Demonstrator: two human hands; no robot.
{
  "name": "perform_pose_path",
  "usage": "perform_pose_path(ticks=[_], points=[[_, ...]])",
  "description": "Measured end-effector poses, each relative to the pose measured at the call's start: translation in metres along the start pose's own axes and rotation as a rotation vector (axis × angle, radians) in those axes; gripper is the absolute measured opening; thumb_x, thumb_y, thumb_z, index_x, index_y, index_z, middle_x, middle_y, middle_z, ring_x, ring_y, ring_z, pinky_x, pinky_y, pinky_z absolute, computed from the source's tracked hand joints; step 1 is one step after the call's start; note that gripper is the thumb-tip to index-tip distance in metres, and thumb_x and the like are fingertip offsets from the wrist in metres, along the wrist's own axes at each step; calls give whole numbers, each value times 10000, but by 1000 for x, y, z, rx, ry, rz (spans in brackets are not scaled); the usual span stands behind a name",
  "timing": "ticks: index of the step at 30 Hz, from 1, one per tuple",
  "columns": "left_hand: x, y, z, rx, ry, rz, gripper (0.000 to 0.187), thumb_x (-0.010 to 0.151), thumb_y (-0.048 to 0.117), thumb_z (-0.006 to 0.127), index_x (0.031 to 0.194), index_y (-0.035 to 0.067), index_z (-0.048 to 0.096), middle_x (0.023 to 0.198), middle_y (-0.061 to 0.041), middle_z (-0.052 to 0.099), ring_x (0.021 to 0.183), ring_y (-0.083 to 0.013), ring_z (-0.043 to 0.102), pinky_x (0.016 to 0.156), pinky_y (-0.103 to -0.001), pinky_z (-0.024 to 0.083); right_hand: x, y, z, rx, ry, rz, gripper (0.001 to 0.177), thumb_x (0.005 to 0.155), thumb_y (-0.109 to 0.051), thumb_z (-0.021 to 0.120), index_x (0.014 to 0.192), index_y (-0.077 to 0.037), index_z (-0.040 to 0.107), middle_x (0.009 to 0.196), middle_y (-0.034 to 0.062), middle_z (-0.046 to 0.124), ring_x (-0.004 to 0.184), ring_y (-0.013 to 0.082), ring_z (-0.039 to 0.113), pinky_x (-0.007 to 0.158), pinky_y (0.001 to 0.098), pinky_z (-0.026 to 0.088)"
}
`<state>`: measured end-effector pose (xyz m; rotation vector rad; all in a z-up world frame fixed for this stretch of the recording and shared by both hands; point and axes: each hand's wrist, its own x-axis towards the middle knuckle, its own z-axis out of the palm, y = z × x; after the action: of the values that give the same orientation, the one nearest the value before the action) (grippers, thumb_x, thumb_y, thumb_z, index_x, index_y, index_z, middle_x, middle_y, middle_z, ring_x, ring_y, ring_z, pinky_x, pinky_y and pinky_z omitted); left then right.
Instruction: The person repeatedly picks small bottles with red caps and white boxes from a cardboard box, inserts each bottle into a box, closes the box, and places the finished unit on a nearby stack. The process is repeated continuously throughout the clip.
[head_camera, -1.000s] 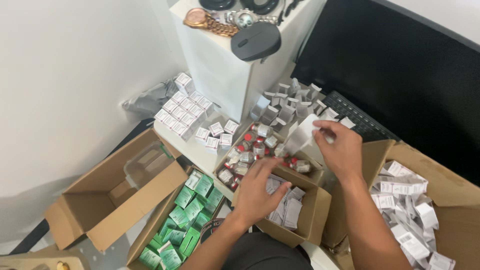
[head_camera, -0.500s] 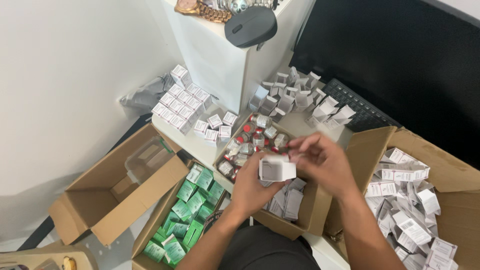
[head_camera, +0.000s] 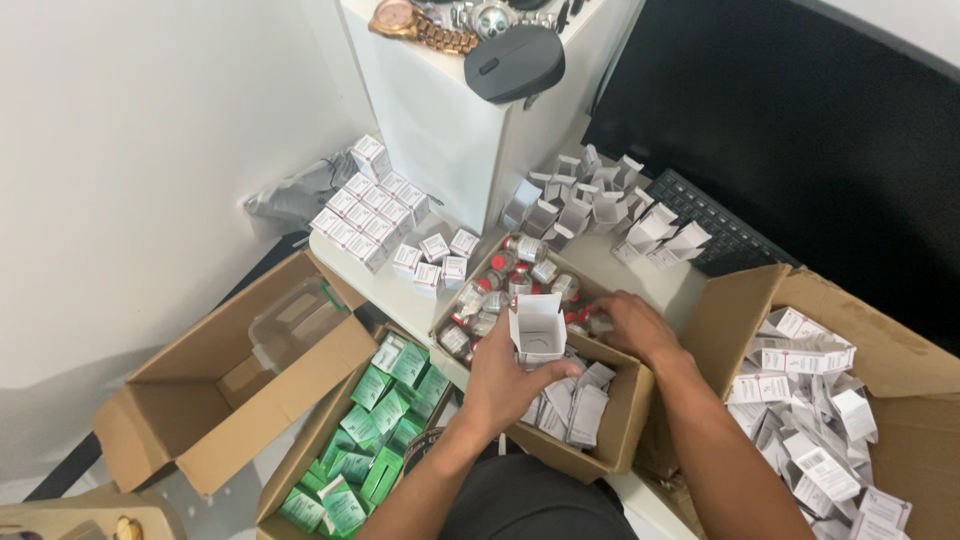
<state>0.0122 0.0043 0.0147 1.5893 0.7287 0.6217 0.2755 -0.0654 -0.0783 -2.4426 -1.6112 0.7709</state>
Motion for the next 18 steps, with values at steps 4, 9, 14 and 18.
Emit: perform_pose_path(ticks=[4,9,14,18], points=[[0,-8,1,113,28,138,735,741,391,903,1273,8,572,1117,-167,706,1023,-327,720,880,-409,563,-6,-6,-12,139,84,-2,492,825,-104,738,1301,-103,612,1201,169,653,1102,335,658,988,411,515],[2,-9,3,269,59,226,794,735,372,914,1323,-11,542,1130,-218,683,1032,-412,678,855,-462,538,-45,-43,-54,827,347,-189,453,898,-157,740,1301,-68,556,1225,124,660,1144,234,668,997,396,548],[3,5,2,246,-3,101,709,700,345,919,1247,28,599,1062,-188,718,988,-381,714,810,-436,563,-110,-103,-87,984,353,-512,440,865,-99,787,1271,-40,627,1211,112,654,1108,230,643,937,373,534],[2,16,1,223,1,124,667,708,316,916,1241,38,627,1058,-181,723,960,-361,723,809,-420,566,-121,-141,-101,489,461,-452,428,813,-142,813,1203,-86,646,1199,70,705,1116,188,697,917,338,570]])
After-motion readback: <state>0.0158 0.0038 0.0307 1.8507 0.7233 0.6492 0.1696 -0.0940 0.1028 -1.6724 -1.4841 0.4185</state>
